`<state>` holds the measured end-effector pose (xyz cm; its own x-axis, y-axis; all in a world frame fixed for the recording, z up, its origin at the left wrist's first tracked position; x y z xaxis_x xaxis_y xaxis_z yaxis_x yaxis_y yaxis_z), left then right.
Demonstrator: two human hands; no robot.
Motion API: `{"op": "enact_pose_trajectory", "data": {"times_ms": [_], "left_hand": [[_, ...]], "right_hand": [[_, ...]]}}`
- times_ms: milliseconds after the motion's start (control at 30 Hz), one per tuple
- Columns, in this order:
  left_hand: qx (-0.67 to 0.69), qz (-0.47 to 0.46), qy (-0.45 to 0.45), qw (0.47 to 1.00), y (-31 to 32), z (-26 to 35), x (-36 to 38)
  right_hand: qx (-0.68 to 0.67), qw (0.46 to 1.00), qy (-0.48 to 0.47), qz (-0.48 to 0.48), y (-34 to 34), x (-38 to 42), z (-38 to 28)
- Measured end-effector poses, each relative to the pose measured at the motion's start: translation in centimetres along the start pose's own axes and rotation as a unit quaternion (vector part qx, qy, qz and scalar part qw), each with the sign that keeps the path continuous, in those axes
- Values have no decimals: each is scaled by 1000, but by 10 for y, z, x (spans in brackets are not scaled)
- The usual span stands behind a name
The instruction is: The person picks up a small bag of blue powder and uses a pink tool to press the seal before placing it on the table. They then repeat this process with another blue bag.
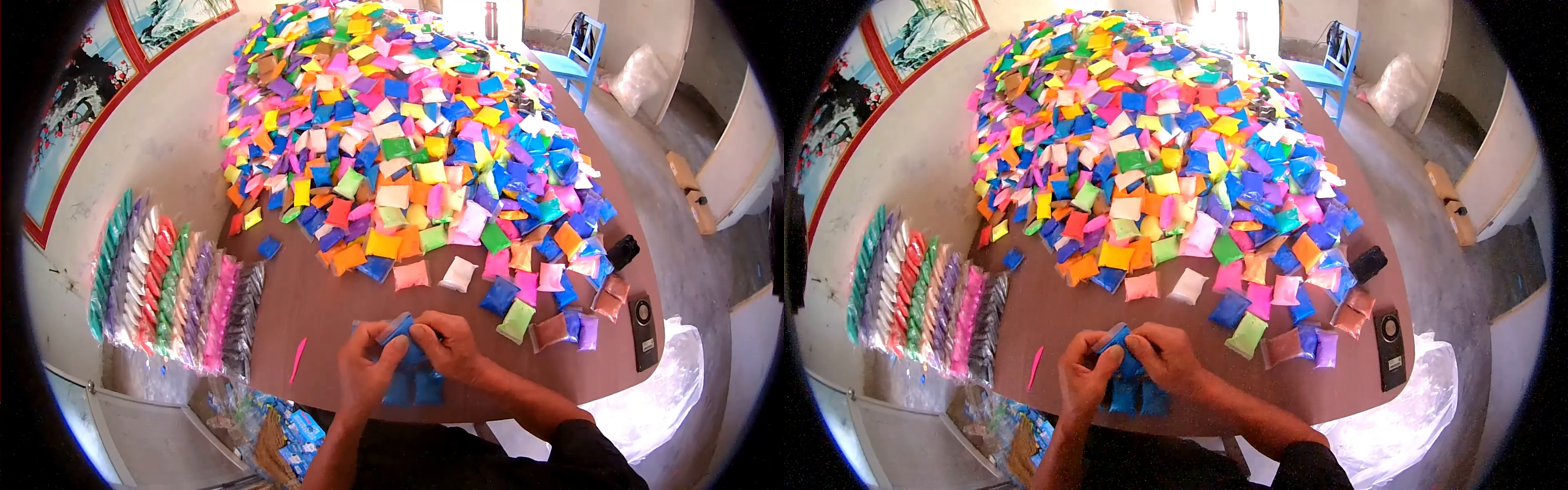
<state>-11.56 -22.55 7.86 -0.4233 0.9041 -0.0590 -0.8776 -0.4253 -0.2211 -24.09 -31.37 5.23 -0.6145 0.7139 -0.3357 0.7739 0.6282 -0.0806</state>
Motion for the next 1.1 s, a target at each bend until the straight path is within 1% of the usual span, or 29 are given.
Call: {"op": "enact_pose_trajectory", "data": {"times_ms": [67,100,133,167,200,267,300,367,433,500,567,633,667,733,767,900,967,1067,1100], "left_hand": [[64,-2,-36,997,2,0,2],[65,-1,-36,997,1,-3,3],[66,-8,-56,996,0,-12,4],[67,-15,-75,995,0,-19,6],[67,-15,-76,995,-2,-20,8],[24,-8,-24,999,-6,-13,9],[24,-8,-25,999,-6,-15,10],[30,34,-7,999,-13,-13,15],[24,35,-12,999,-14,-9,17],[18,35,-16,999,-15,-9,17],[70,29,-40,996,-15,-15,17],[65,17,-50,996,-18,-15,17],[61,6,-61,996,-18,-16,18],[47,11,-69,996,-21,-18,19],[34,16,-76,996,-22,-20,20],[-15,34,-51,998,-27,-17,24],[14,85,-13,996,-34,-10,27],[7,66,-11,998,-33,-9,26],[7,67,-11,998,-33,-4,26]], "right_hand": [[3,1000,2,-1,1,2,2],[12,1000,-11,-7,2,3,3],[21,999,-24,-13,4,3,3],[21,999,-23,-14,5,3,3],[15,999,-17,-29,7,3,5],[10,999,-9,-43,9,3,4],[0,998,-17,-53,10,1,-3],[-10,998,-25,-63,11,1,-6],[-15,995,-42,-85,15,1,-8],[-13,995,-35,-92,16,2,-5],[-11,995,-29,-100,16,2,-3],[-2,991,-50,-120,20,3,-6],[-3,991,-50,-120,20,4,-5],[7,987,-34,-160,28,8,0],[7,987,-34,-159,28,8,0],[-1,986,-30,-161,28,8,-5],[-10,985,-22,-171,30,8,-8],[-28,988,-28,-151,27,7,-13],[-32,987,-11,-154,27,7,-10]]}}
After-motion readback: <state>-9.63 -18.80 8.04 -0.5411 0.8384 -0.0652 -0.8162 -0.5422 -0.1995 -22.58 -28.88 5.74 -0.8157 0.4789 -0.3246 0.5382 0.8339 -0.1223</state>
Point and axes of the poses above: each hand's wrist, its own x-axis away from the middle knuckle, its own y-axis out of the palm, z = x × y, the point moved 9 cm from there along -x, towards the middle knuckle, and after that the axes turned 3 degrees about -z, right-handed, at the moved point
